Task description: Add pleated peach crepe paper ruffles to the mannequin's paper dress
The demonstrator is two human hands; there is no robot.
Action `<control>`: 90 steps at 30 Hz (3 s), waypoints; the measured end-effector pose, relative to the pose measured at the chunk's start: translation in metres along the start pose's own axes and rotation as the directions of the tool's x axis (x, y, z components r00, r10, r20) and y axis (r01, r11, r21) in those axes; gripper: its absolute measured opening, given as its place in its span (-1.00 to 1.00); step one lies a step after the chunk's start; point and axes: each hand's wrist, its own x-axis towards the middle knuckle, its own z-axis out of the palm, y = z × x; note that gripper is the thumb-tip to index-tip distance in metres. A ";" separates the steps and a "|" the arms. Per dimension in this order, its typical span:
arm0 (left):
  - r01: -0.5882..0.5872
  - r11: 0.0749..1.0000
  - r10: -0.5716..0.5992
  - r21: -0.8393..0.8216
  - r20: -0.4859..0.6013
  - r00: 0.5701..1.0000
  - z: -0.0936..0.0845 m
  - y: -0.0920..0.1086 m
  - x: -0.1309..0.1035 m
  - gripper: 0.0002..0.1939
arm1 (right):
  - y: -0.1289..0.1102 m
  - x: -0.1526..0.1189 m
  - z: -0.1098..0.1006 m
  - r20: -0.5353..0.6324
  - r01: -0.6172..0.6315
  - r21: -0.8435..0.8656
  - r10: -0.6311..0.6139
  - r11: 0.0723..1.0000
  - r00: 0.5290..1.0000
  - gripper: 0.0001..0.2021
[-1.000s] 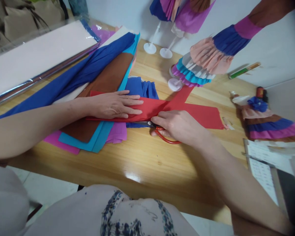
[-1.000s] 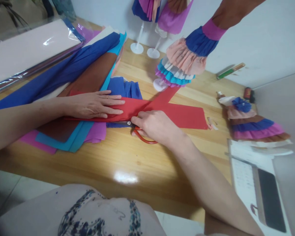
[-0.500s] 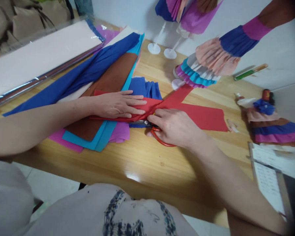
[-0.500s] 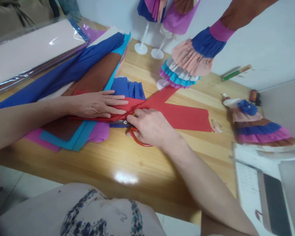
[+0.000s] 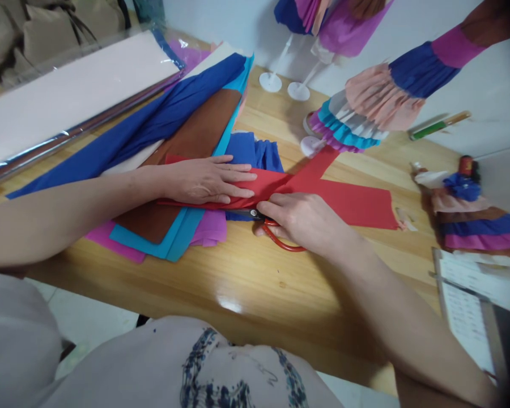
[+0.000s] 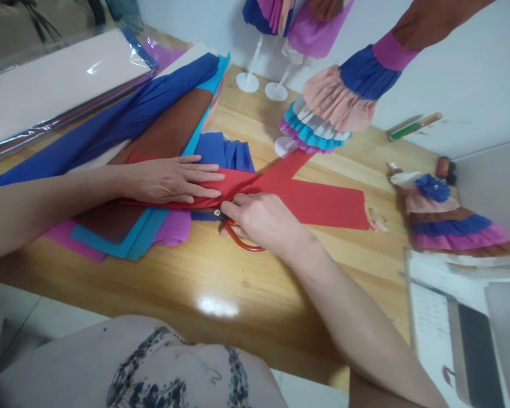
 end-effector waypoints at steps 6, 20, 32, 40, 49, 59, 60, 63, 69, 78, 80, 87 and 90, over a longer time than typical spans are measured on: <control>0.002 1.000 -0.002 -0.002 -0.007 1.000 0.000 0.001 -0.001 -0.56 | -0.010 0.002 -0.004 -0.027 -0.046 0.033 0.047 0.998 0.999 -0.76; 0.033 0.995 -0.035 -0.092 -0.015 0.999 -0.002 0.002 -0.002 -0.49 | -0.020 0.007 -0.009 -0.001 -0.092 -0.002 0.092 0.996 0.996 -0.75; 0.011 0.997 -0.016 -0.082 -0.067 0.998 0.003 -0.001 -0.003 -0.47 | -0.018 -0.010 -0.007 0.011 -0.144 0.012 0.144 0.990 0.990 -0.75; -0.020 0.997 0.010 -0.068 -0.141 0.990 0.005 -0.007 -0.007 -0.51 | -0.022 -0.027 -0.008 0.046 -0.154 0.037 0.152 0.987 0.987 -0.74; 0.069 0.982 -0.023 0.178 -0.250 0.968 -0.007 0.026 -0.002 -0.70 | -0.016 -0.063 0.001 -0.019 -0.269 0.111 0.273 0.957 0.962 -0.68; 0.497 0.847 -0.491 0.190 -0.081 0.867 -0.024 0.062 -0.002 -0.73 | -0.032 -0.068 -0.001 0.011 -0.355 0.246 0.363 0.902 0.932 -0.76; 0.508 0.846 -0.506 0.161 -0.059 0.861 -0.026 0.062 -0.004 -0.73 | -0.035 -0.067 -0.001 0.011 -0.341 0.272 0.352 0.900 0.936 -0.76; 0.535 0.841 -0.538 0.083 0.021 0.843 -0.034 0.065 -0.006 -0.80 | -0.042 -0.064 -0.004 0.016 -0.322 0.367 0.340 0.873 0.940 -0.73; 0.536 0.839 -0.537 0.091 -0.024 0.843 -0.036 0.072 0.004 -0.84 | -0.056 -0.061 -0.020 0.183 -0.318 0.808 0.303 0.496 0.935 -0.70; 0.571 0.820 -0.570 -0.028 0.044 0.821 -0.044 0.055 0.005 -0.72 | -0.055 -0.064 -0.013 0.374 -0.369 0.927 0.176 -0.057 0.911 -0.44; 0.554 0.822 -0.549 -0.133 0.078 0.832 -0.047 0.051 0.005 -0.80 | -0.055 -0.063 -0.012 0.378 -0.358 0.924 0.173 -0.136 0.910 -0.42; 0.559 0.722 -0.556 -0.408 0.137 0.820 -0.053 0.040 0.004 -0.76 | -0.052 -0.056 -0.003 0.417 -0.358 0.866 0.108 -0.350 0.902 -0.32; 0.558 0.693 -0.557 -0.457 0.154 0.816 -0.054 0.036 0.003 -0.74 | -0.051 -0.048 0.003 0.430 -0.360 0.838 0.092 -0.411 0.898 -0.28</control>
